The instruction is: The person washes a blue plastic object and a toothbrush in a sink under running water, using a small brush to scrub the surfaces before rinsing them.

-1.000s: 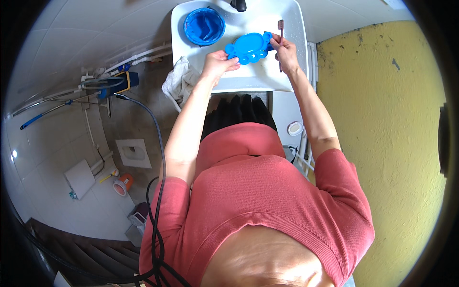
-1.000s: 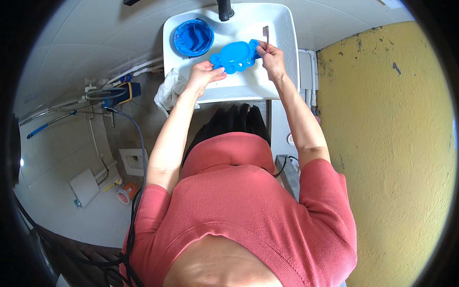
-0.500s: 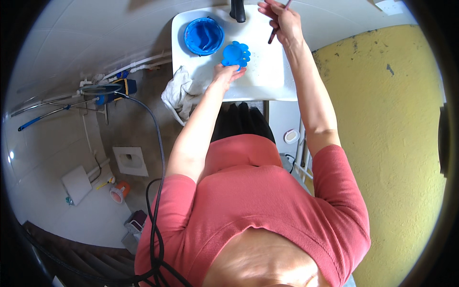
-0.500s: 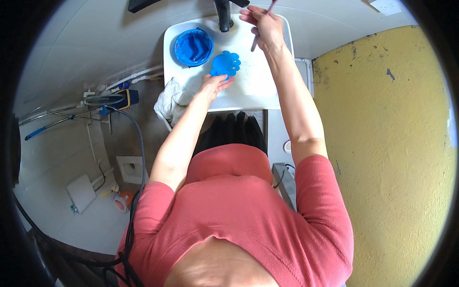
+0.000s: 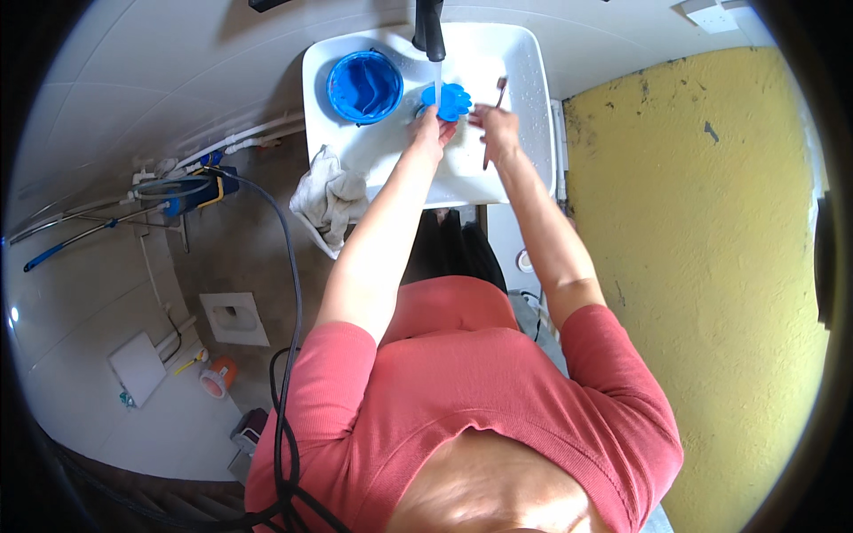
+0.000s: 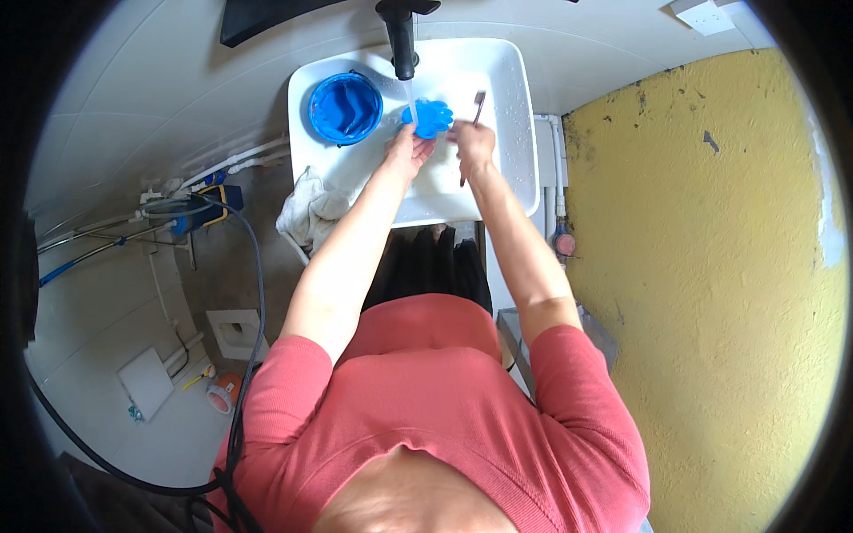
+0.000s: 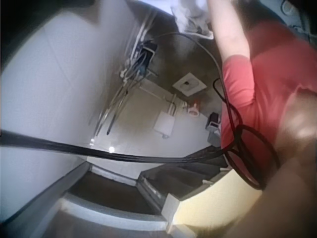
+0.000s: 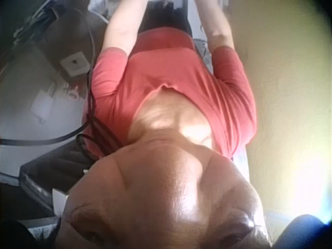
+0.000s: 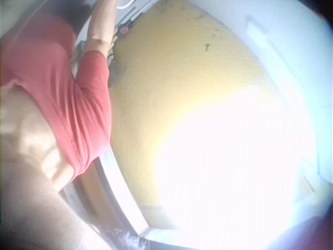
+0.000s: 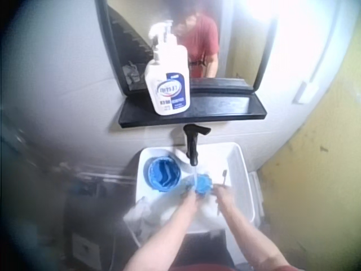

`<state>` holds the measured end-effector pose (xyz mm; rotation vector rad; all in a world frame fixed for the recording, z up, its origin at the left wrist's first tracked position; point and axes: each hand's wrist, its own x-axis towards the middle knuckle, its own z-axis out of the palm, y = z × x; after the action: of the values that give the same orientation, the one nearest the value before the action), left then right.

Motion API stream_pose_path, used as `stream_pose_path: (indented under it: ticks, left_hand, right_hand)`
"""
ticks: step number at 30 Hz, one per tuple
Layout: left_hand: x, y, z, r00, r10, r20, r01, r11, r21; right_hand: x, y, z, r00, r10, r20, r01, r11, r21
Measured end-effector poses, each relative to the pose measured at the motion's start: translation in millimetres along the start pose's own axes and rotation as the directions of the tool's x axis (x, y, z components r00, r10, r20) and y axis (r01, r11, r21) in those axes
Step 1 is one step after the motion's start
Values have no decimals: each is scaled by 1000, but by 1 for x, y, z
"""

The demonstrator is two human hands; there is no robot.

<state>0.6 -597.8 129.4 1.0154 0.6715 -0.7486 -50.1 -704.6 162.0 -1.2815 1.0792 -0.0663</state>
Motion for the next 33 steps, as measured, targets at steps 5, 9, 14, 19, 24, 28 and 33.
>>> stream_pose_path:
  ticks: [5, 9, 14, 19, 24, 28, 33]
  left_hand:
    - [16, -1, 5, 996, -72, 62, 56, 974, 219]
    - [14, 0, -2, 990, -139, 29, 117, 914, 388]
    - [7, -19, -29, 974, -224, 39, 211, 953, 215]
    - [13, -44, -45, 987, -18, -160, 43, 988, 151]
    - [-26, -20, -38, 978, -129, -164, 167, 954, 248]
    - [-1, -21, -62, 939, -177, -294, 212, 973, 93]
    - [51, -46, -96, 966, -107, -237, 78, 989, -128]
  right_hand:
    - [5, 26, 11, 997, 83, -8, -81, 987, 136]
    - [12, 32, 19, 998, 26, -65, -18, 993, 116]
    - [4, 47, 28, 999, 33, 29, -33, 999, -15]
    - [8, 73, 46, 989, 132, 65, -129, 991, -44]
    - [16, 79, 33, 980, 153, 129, -159, 987, 37]
    - [5, 62, 23, 944, 244, 221, -212, 964, -160]
    - [6, 63, 37, 933, 331, 141, -289, 923, -254]
